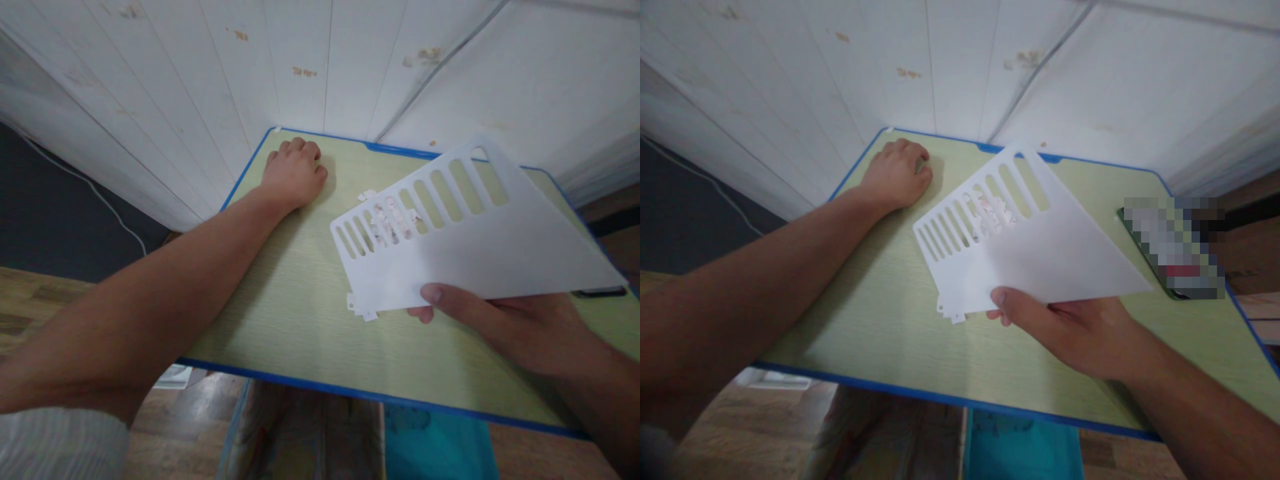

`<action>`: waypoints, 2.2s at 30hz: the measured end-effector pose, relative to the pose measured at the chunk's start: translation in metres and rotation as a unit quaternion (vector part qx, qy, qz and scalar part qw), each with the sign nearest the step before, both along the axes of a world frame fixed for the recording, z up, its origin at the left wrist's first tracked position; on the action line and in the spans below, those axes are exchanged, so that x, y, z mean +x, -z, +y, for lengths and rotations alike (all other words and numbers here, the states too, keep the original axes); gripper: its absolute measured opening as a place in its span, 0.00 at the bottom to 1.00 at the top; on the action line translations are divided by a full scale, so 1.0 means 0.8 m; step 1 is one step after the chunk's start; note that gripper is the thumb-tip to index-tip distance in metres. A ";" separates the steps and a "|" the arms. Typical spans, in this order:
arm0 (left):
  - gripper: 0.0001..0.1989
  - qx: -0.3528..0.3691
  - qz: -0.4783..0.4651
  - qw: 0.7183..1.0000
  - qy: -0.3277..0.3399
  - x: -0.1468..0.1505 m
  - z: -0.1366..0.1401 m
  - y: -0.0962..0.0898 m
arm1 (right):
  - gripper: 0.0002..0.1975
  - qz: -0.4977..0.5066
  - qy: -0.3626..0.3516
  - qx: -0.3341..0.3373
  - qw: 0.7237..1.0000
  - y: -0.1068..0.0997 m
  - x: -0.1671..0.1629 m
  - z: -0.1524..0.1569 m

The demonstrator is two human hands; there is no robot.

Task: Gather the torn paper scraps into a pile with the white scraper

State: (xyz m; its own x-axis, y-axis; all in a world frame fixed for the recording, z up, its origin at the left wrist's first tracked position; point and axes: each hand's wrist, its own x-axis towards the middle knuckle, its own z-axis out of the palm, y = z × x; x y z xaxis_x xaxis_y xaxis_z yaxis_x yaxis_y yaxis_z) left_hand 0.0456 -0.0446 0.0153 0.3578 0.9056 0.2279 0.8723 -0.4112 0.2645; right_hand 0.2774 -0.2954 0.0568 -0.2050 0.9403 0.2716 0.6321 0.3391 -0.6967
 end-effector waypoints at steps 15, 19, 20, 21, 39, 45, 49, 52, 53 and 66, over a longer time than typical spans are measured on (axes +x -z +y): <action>0.22 0.011 -0.002 1.000 0.003 -0.001 0.003 0.004 | 0.15 -0.005 0.013 -0.020 1.000 -0.002 -0.004 -0.002; 0.22 0.015 -0.002 1.000 0.003 0.000 0.002 0.003 | 0.16 -0.014 0.019 -0.012 1.000 -0.004 -0.003 -0.002; 0.22 0.015 -0.002 1.000 0.003 0.000 0.002 0.003 | 0.15 -0.019 0.020 -0.010 1.000 -0.003 -0.002 -0.001; 0.22 0.015 -0.002 1.000 0.002 0.000 0.001 0.003 | 0.15 -0.023 0.025 -0.005 0.999 -0.001 -0.001 0.000; 0.24 0.001 -0.019 1.000 0.006 0.000 0.002 0.004 | 0.18 0.009 0.110 -0.021 0.994 -0.002 0.010 0.009; 0.22 0.014 -0.004 1.000 0.003 0.000 0.001 0.003 | 0.18 -0.010 0.117 0.002 0.993 0.005 0.006 0.001; 0.21 0.009 0.010 1.000 -0.002 0.000 -0.001 0.000 | 0.17 -0.031 0.036 0.000 0.999 0.006 0.000 -0.002; 0.21 0.003 0.007 1.000 -0.003 0.002 -0.003 -0.001 | 0.20 -0.049 0.070 0.016 0.996 0.004 0.000 -0.003; 0.22 0.000 0.005 1.000 -0.003 0.002 -0.004 -0.002 | 0.20 -0.053 0.084 0.021 0.995 0.004 0.000 -0.003; 0.21 0.001 0.019 1.000 -0.006 0.005 -0.008 -0.005 | 0.20 -0.077 0.063 0.027 0.995 0.002 -0.002 -0.001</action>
State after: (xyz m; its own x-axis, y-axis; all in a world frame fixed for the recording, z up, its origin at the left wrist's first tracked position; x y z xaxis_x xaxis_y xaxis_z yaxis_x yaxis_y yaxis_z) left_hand 0.0495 -0.0508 0.0190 0.3550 0.9093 0.2170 0.8868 -0.4010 0.2295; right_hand 0.2760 -0.2966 0.0551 -0.1289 0.9463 0.2966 0.7701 0.2840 -0.5712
